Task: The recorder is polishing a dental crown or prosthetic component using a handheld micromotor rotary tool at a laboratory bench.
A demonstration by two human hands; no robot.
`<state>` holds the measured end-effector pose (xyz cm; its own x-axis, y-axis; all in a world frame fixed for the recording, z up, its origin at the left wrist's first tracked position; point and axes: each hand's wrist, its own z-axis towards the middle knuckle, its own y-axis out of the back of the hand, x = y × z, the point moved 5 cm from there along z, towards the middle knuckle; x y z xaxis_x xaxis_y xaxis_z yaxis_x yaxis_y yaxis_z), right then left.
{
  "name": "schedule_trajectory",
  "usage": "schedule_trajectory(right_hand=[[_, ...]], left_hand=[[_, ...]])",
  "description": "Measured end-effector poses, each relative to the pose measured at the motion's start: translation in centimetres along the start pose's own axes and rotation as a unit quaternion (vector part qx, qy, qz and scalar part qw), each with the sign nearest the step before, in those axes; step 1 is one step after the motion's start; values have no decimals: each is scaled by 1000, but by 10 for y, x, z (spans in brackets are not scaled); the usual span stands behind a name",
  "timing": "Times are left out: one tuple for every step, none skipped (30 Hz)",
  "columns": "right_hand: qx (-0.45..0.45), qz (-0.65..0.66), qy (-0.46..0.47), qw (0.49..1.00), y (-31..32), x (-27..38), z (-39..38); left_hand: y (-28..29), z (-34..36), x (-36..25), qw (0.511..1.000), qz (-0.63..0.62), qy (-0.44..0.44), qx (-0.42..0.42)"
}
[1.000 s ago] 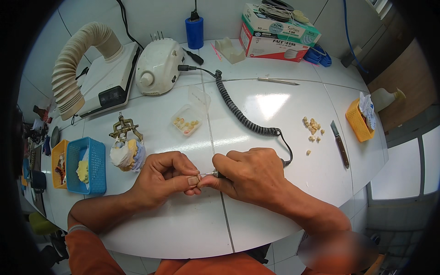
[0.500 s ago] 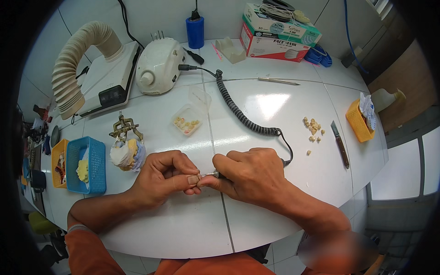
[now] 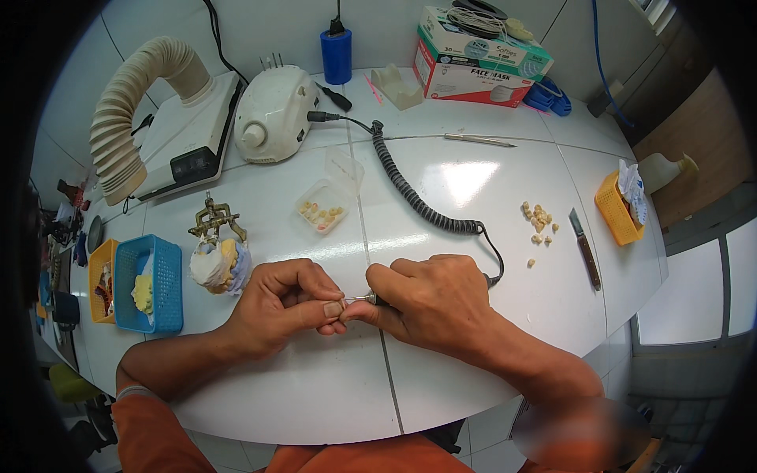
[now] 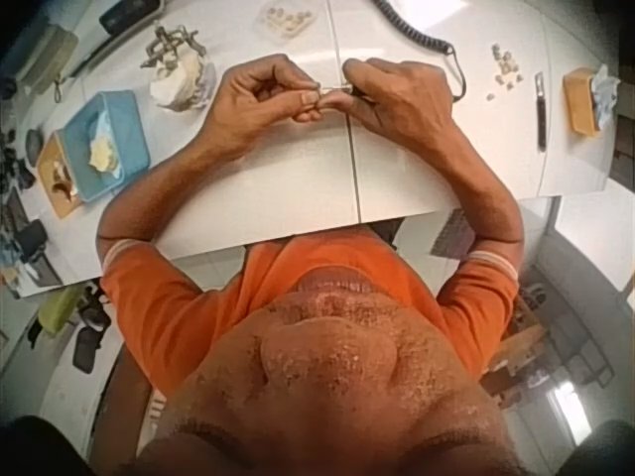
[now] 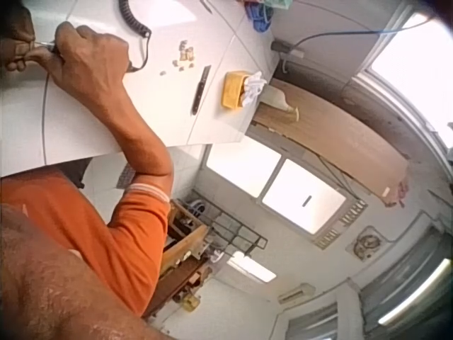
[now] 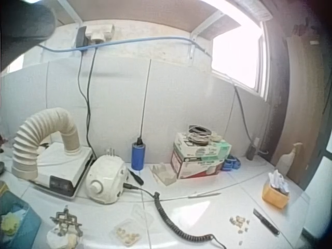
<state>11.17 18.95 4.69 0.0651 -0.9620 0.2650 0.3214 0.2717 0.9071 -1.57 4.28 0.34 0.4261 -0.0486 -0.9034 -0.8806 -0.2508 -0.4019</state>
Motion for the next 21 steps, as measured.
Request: schedule_trajectory(right_hand=[[0, 0, 0, 1000, 0, 0, 0], [0, 0, -1, 1000, 0, 0, 0], [0, 1, -3, 1000, 0, 0, 0], [0, 1, -3, 1000, 0, 0, 0], [2, 1, -2, 1000, 0, 0, 0], [3, 1, -1, 1000, 0, 0, 1], [3, 1, -1, 1000, -1, 0, 0], [1, 0, -1, 1000, -1, 0, 0], [-2, -2, 0, 1000, -1, 1, 0], [-2, -2, 0, 1000, -1, 0, 0], [-6, -2, 4, 1000, -1, 0, -1], [-9, -2, 7, 1000, -1, 0, -1], [-9, -2, 8, 1000, -1, 0, -1], [-6, -3, 5, 1000, -1, 0, -1], [-3, -3, 2, 1000, -1, 0, -1], [-2, -3, 2, 1000, -1, 0, 0], [-1, -4, 1, 1000, -1, 0, 0], [1, -5, 0, 1000, -1, 0, 0], [1, -5, -1, 1000, -1, 0, 0], [-1, -4, 2, 1000, -1, 0, 0], [-4, -2, 6, 1000, -1, 0, -1]], left_hand=[[0, 0, 0, 1000, 5, 2, 0], [0, 0, 0, 1000, 5, 2, 0], [0, 0, 0, 1000, 5, 0, 2], [0, 0, 0, 1000, 5, -1, 5], [0, 0, 0, 1000, 4, -1, 4], [0, 0, 0, 1000, 3, -4, 5], [0, 0, 0, 1000, 2, -8, 6], [0, 0, 0, 1000, 2, -7, 6], [0, -1, 0, 1000, 2, -5, 4], [0, 0, 0, 1000, 2, -3, 2], [0, 0, 1, 1000, 2, -3, 2], [0, 0, 2, 1000, 1, -4, 4], [1, 0, 2, 1000, 0, -5, 5], [1, 0, 2, 1000, 0, -5, 5], [0, 0, 1, 1000, 2, -4, 4], [0, 0, 0, 1000, 4, -4, 3], [0, 0, 0, 1000, 4, -4, 3], [0, -1, 0, 1000, 6, -4, 2], [0, -1, 0, 1000, 8, -3, 1], [0, -1, 0, 1000, 8, -3, 2], [0, 0, 0, 1000, 6, -1, 2]])
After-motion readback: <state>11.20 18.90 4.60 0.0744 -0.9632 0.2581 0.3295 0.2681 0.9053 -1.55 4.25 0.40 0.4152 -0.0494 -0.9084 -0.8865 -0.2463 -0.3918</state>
